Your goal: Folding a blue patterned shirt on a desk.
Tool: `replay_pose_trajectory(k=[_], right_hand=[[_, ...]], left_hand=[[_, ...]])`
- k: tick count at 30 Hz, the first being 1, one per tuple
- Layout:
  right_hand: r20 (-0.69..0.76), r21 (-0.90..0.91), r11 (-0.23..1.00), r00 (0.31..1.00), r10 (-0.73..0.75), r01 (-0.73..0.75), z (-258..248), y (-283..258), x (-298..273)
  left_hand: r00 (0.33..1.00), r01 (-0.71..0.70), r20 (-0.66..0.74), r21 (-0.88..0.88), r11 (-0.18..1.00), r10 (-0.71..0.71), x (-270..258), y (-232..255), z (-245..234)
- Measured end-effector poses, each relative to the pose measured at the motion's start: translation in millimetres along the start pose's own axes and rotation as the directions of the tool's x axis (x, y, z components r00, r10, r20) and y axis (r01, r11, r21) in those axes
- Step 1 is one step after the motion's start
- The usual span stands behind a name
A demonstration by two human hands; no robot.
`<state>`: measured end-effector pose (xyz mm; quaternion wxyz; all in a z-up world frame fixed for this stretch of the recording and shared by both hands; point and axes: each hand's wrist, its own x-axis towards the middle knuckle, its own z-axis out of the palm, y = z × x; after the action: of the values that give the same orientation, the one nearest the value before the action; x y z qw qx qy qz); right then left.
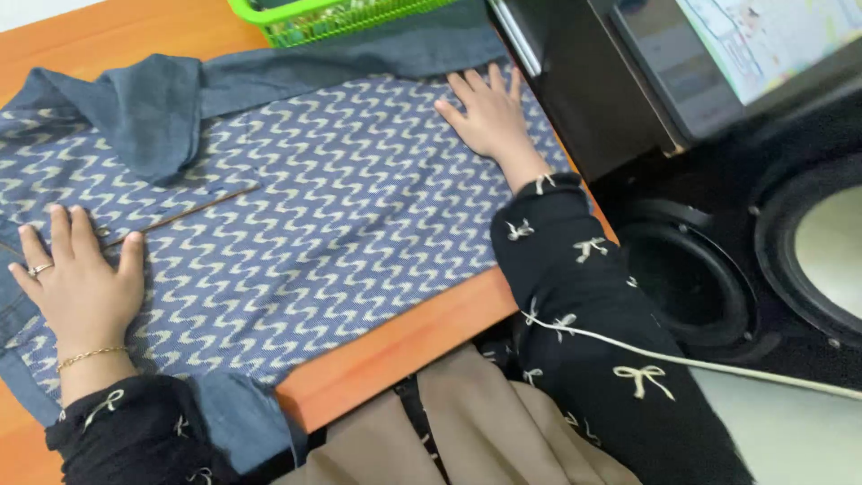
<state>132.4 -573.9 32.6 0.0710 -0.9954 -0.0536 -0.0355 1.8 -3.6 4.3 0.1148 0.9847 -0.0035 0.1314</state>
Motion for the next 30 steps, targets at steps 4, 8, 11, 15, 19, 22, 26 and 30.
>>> replay_pose_trajectory(k=[4,8,11,15,19,22,26,30], right_hand=[[-0.049,0.010,1.000,0.999,-0.019,0.019,10,5,12],[-0.003,-0.016,1.000,1.000,0.004,-0.004,12,1,24],[-0.024,-0.020,1.000,1.000,-0.004,0.004,14,2,28],[-0.053,-0.005,0.999,0.998,-0.037,0.037,15,5,26],[-0.022,0.018,1.000,1.000,-0.013,0.014,6,-2,28],[-0.081,0.023,0.998,0.995,-0.058,0.060,11,1,35],[-0.044,0.016,0.999,0.998,-0.035,0.035,8,-2,40],[-0.118,-0.015,0.996,0.989,-0.087,0.085,25,8,53]], left_hand=[[1.000,0.002,-0.006,0.008,1.000,-0.001,5,1,-1],[0.999,0.041,0.032,0.016,0.999,-0.042,8,3,-5],[0.997,0.063,0.040,0.007,0.998,-0.063,8,6,-6],[0.996,0.080,0.050,0.002,0.997,-0.080,8,5,-4],[0.997,0.074,0.037,0.018,0.997,-0.074,9,7,-5],[0.994,0.097,0.046,0.021,0.995,-0.098,11,10,-6],[0.983,0.170,0.061,0.021,0.985,-0.171,15,20,-9],[0.971,0.228,0.072,0.006,0.974,-0.228,19,24,-9]])
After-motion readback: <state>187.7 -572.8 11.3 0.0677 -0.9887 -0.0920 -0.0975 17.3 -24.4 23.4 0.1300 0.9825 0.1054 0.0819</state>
